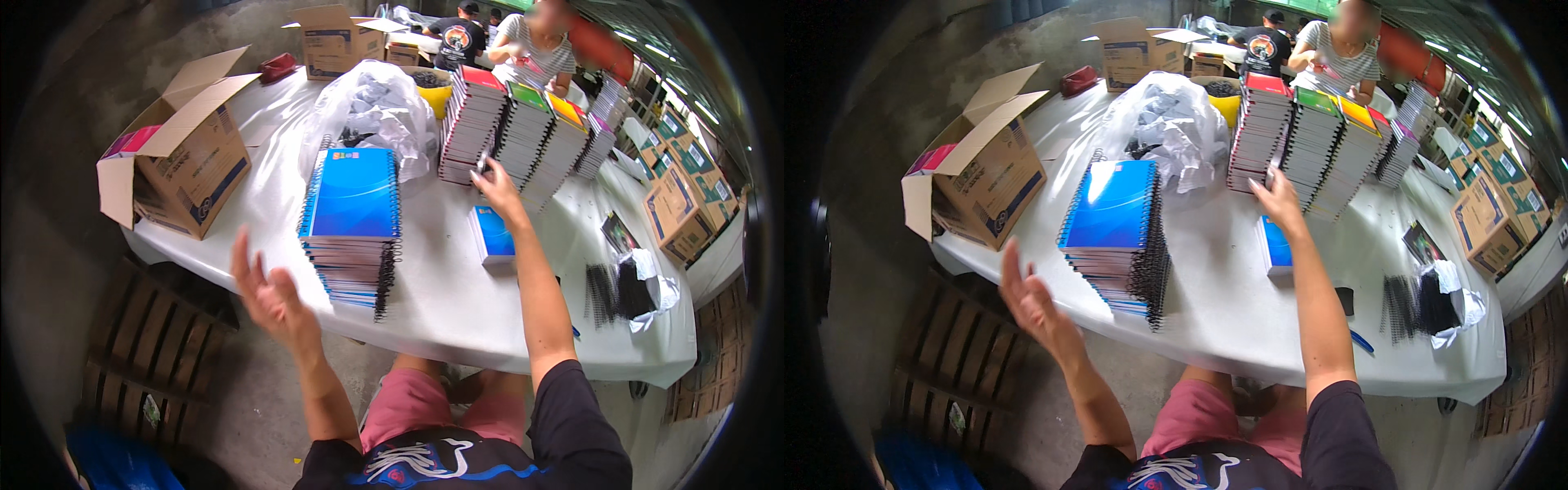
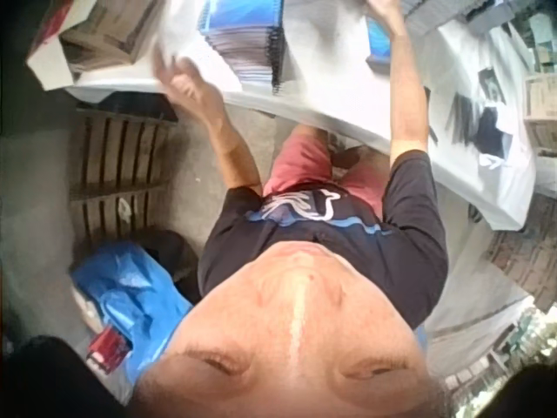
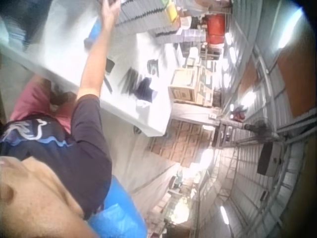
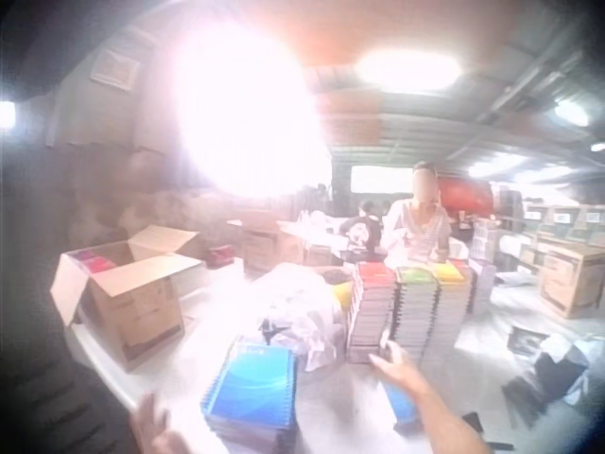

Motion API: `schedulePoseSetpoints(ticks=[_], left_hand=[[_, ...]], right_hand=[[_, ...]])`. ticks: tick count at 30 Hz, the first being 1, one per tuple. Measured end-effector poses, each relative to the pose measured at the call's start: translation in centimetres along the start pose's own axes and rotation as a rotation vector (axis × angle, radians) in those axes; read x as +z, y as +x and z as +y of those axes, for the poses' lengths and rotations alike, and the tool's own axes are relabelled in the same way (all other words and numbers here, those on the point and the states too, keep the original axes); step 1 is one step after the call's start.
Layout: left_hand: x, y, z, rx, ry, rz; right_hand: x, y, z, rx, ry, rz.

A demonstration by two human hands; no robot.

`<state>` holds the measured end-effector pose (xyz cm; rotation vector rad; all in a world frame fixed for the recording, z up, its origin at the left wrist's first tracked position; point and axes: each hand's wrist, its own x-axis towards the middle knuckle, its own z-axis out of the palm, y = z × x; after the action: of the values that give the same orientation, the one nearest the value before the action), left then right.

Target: The person assembles spiral-bound notebooks by inserting metal spiral coils into pre-punched holes on the notebook covers. They use pliers to secure the coils and stack the completed notebooks on the table. The workspace contains stacks of notebook covers, loose spiral coils, and finished notebooks.

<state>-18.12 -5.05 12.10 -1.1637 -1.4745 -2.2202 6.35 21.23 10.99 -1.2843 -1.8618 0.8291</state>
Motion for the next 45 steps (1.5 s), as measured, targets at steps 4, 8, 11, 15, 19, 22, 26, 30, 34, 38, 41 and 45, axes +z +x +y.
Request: schedulePoseSetpoints(ticks=[4, 8, 11, 15, 19, 22, 26, 30, 34, 38, 41, 45], left_hand=[[1.3, -2.9, 3.0, 0.25, -0.029, 0.096], [3.2, -6.9, 5.0, 0.394, -0.192, -0.32], [7.4, -10.0, 5.4, 0.153, -0.288, -0.707], [11.9, -13.3, 2.1, -0.142, -0.11, -0.934], [12.6, -14.0, 0.9, -0.245, -0.036, -0.864], [13.0, -14.4, 2.1, 0.068, 0.133, -0.744], [13.9, -19.0, 3.1, 0.309, 0.285, -1.049], [14.6, -21.4, 0.8, 0.245, 0.388, -1.03], [14.8, -22.0, 0.9, 0.337, 0.276, -1.017], [14.2, -20.8, 0.4, 0.317, 0.222, -1.028], [13.6, -19.3, -0.7, 0.336, 0.253, -1.07], [13.5, -19.7, 0.3, 0.314, 0.251, -1.048]], right_hand=[[-4.0, -2.2, 19.3, 0.237, -0.467, 0.095], [-2.1, -4.2, 12.4, 0.54, -0.058, -0.047], [-3.4, -3.4, 14.8, 0.484, -0.139, 0.029], [-2.8, -4.5, 13.9, 0.328, -0.46, 0.318], [-4.9, -8.4, 7.9, 0.142, -0.254, 0.336], [-5.7, -13.9, 3.6, 0.039, -0.238, 0.152], [-3.1, -19.8, 6.1, -0.169, -0.555, -0.014], [-10.8, -18.9, 8.6, -0.168, -0.144, -0.277], [-18.1, -17.5, 15.9, 0.461, -0.84, 0.467], [-19.5, -17.9, 21.4, 0.434, -1.115, 0.36], [-20.3, -16.5, 19.6, 0.427, -1.112, 0.254], [-21.6, -16.3, 18.3, 0.16, -1.218, 0.294]])
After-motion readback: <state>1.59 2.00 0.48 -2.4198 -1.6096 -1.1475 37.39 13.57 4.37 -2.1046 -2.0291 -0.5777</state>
